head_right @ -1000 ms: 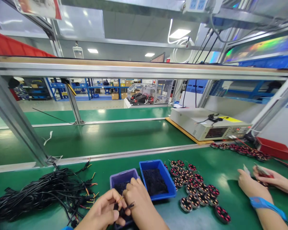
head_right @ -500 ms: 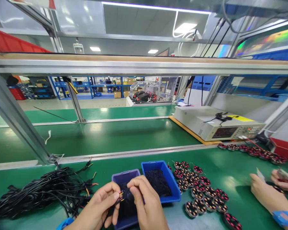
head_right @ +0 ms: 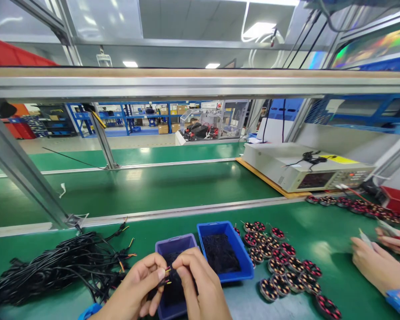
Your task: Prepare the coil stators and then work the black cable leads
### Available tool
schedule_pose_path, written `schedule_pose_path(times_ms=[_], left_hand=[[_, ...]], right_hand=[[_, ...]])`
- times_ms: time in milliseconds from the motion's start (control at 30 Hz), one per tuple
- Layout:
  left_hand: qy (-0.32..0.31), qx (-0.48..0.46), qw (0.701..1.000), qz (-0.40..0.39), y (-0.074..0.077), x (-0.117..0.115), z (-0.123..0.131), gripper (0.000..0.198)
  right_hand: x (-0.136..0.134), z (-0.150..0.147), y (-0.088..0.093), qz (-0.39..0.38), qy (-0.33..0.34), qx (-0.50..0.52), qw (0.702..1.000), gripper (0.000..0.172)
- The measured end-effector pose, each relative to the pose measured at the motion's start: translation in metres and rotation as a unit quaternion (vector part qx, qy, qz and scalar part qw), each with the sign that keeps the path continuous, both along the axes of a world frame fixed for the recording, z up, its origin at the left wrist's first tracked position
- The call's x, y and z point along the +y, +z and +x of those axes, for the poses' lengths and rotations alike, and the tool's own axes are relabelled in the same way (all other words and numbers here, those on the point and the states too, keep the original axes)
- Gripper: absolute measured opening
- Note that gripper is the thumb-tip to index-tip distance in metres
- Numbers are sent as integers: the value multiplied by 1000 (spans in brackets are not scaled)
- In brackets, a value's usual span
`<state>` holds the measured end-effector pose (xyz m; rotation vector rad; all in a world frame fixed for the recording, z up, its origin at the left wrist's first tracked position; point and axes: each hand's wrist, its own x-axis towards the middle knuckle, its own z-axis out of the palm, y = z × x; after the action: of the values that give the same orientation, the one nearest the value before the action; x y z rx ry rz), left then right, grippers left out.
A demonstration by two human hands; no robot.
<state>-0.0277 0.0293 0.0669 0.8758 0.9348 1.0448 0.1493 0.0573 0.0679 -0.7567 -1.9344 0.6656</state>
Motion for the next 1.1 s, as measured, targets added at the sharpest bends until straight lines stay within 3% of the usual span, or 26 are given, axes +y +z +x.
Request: schedule_pose_path(times_ms=[467, 733, 1100], left_hand=[[10, -33, 999, 14, -9, -1, 0, 52], [-9, -30, 999, 21, -15, 0, -5, 48], [-14, -8, 1000, -1, -5, -3, -3, 55]], right_hand=[[0, -6, -2, 20, 33, 11, 999, 24], [-5, -9, -4, -82, -94, 109, 986, 28], [-6, -10, 0, -48, -72, 118, 989, 27]])
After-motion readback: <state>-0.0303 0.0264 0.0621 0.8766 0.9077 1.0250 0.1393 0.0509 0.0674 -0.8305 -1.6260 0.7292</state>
